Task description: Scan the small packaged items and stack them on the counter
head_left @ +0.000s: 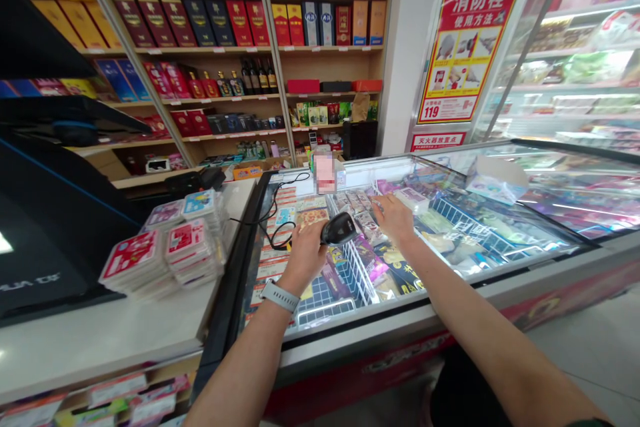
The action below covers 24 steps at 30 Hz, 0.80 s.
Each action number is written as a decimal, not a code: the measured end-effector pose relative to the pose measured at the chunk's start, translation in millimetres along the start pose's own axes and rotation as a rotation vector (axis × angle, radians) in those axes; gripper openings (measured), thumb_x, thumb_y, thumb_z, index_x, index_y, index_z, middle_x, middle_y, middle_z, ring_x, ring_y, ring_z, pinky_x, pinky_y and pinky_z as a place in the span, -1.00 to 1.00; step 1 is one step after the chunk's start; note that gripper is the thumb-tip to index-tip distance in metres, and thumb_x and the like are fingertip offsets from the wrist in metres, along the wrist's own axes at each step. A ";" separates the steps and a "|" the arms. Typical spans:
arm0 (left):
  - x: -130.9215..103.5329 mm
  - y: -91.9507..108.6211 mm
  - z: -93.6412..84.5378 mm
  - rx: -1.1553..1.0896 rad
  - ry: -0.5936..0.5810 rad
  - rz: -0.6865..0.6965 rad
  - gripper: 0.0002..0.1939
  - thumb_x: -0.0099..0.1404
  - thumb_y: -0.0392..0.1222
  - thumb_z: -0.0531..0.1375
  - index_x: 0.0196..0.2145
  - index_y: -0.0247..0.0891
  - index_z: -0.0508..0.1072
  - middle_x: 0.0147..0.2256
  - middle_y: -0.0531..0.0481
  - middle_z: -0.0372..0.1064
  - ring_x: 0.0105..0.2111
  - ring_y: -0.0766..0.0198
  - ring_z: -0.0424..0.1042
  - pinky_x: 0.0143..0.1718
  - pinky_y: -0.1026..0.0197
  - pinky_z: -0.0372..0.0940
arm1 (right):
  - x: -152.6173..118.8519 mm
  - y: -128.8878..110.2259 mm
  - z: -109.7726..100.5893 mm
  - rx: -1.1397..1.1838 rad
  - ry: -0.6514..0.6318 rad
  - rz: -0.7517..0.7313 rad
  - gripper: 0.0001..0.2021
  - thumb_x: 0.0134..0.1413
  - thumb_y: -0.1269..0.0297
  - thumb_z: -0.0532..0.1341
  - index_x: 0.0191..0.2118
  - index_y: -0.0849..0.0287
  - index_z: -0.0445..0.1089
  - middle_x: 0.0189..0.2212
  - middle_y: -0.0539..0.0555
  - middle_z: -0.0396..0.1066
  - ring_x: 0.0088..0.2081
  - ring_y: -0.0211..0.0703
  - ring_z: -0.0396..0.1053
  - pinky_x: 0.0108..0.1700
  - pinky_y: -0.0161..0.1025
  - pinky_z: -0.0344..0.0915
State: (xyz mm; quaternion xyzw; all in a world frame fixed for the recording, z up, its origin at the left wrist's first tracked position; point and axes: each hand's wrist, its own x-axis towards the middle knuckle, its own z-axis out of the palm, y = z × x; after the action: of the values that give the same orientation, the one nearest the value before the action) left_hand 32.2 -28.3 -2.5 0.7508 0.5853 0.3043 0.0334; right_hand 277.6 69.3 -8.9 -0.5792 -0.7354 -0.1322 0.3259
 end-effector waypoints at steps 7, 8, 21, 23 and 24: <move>-0.2 -1.7 0.7 -0.005 0.004 0.008 -0.42 0.22 -0.47 0.14 0.19 -0.22 0.38 0.18 -0.20 0.46 0.23 -0.01 0.39 0.40 -0.26 -0.02 | 6.0 19.2 -2.7 -0.058 -0.049 -0.004 -0.66 0.39 0.25 0.04 0.02 0.23 0.52 -0.04 0.25 0.51 -0.03 0.03 0.41 0.04 -0.15 0.25; -0.3 -1.4 0.5 -0.005 0.002 0.007 -0.42 0.22 -0.47 0.14 0.19 -0.22 0.38 0.18 -0.20 0.46 0.23 -0.01 0.39 0.40 -0.27 -0.02 | 7.0 23.4 -2.5 -0.072 -0.057 -0.009 -0.66 0.39 0.25 0.04 0.03 0.23 0.52 -0.04 0.26 0.50 -0.02 0.04 0.40 0.06 -0.14 0.24; -0.4 0.3 -0.8 0.006 -0.006 -0.011 -0.43 0.23 -0.45 0.15 0.19 -0.20 0.38 0.16 -0.19 0.48 0.21 -0.01 0.41 0.40 -0.25 -0.01 | 6.2 80.8 9.1 -0.215 -0.017 0.174 -0.45 0.28 0.18 0.11 0.33 0.28 0.26 0.31 0.45 0.19 0.29 0.31 0.12 0.23 0.17 0.06; -0.5 0.3 -0.7 0.010 -0.005 -0.014 -0.42 0.22 -0.45 0.16 0.20 -0.20 0.38 0.15 -0.20 0.48 0.21 -0.02 0.41 0.40 -0.25 -0.01 | 4.4 85.6 10.4 -0.221 -0.029 0.238 -0.41 0.27 0.15 0.14 0.35 0.27 0.22 0.33 0.48 0.15 0.31 0.35 0.09 0.23 0.20 0.05; -0.5 0.3 -0.7 0.008 -0.003 -0.012 -0.42 0.22 -0.45 0.15 0.20 -0.20 0.38 0.15 -0.20 0.48 0.21 -0.02 0.40 0.40 -0.25 -0.02 | 3.5 87.5 10.7 -0.221 -0.038 0.267 -0.40 0.27 0.15 0.15 0.36 0.28 0.21 0.33 0.49 0.14 0.31 0.36 0.09 0.24 0.20 0.04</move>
State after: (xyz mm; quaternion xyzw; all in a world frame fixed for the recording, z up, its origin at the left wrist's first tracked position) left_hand 32.1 -29.1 -2.0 0.7478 0.5909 0.3008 0.0331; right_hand 355.8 103.8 -30.8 -0.7066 -0.6389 -0.1569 0.2607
